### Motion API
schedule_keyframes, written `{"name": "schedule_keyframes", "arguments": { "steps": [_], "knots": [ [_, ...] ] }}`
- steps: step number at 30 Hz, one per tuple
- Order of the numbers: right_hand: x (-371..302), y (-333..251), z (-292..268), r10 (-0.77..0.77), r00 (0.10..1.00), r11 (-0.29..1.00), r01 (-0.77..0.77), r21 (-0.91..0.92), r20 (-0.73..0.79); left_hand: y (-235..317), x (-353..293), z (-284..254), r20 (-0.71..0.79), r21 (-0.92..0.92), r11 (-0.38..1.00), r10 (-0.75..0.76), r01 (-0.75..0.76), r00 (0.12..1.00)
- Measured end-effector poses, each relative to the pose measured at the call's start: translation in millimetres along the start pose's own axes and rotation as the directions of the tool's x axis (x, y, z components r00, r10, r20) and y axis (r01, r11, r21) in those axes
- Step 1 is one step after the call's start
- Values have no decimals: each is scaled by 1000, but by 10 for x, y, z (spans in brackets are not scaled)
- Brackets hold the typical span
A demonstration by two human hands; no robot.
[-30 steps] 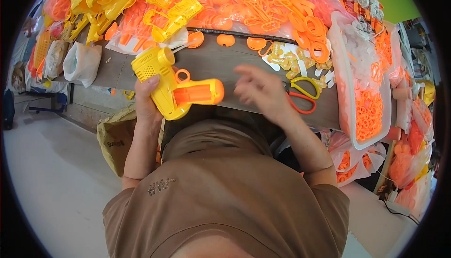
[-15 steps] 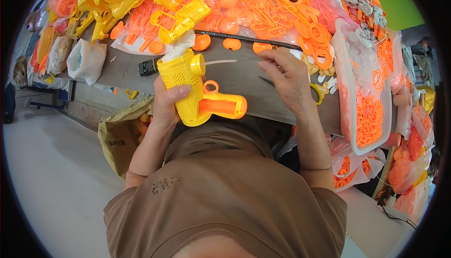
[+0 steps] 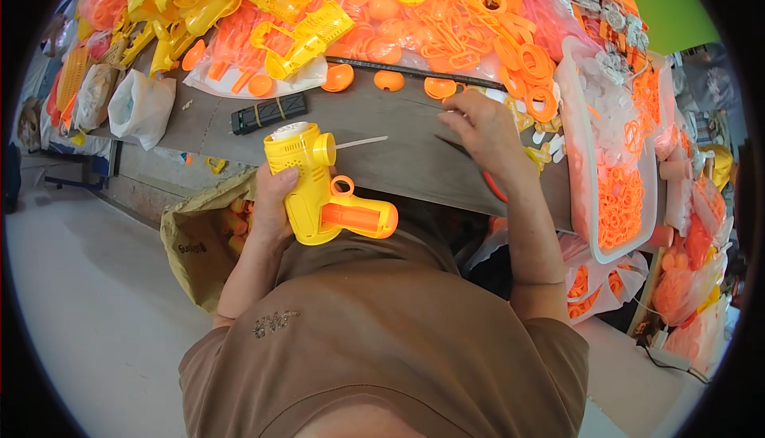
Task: Assembling plastic toy guns from individual components at a factory workbench.
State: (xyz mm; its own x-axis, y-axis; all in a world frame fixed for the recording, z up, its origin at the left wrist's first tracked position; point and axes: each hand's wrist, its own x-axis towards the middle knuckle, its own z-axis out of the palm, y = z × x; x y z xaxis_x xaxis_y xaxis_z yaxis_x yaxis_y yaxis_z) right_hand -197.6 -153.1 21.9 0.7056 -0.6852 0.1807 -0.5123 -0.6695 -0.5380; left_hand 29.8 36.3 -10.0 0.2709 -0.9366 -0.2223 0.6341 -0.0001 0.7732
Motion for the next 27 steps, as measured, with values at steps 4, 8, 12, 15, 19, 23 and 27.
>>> {"name": "schedule_keyframes", "arguments": {
  "steps": [4,8,12,15,19,23,27],
  "knots": [
    [65,-109,8,2,1000,1000,-2,-4,9,-12,-24,-96,-36,50,998,41,-39,999],
    [170,-307,226,-158,979,987,154,38,127,13,-33,-82,-24,57,998,27,-26,999],
    [353,-484,371,-211,957,977,209,34,199,41,-49,-127,15,50,998,48,-48,999],
    [459,-555,438,-150,971,977,174,-121,185,48,-72,-158,8,105,993,61,-61,998],
    [495,-475,654,-158,987,964,152,-220,-12,41,-59,-199,-15,96,992,88,-86,996],
    [449,-460,725,-149,978,967,174,-184,144,7,13,-192,-2,136,988,70,-69,998],
    [425,-376,610,-222,972,957,204,-208,-70,12,50,-182,5,130,987,97,-97,995]
  ]
}}
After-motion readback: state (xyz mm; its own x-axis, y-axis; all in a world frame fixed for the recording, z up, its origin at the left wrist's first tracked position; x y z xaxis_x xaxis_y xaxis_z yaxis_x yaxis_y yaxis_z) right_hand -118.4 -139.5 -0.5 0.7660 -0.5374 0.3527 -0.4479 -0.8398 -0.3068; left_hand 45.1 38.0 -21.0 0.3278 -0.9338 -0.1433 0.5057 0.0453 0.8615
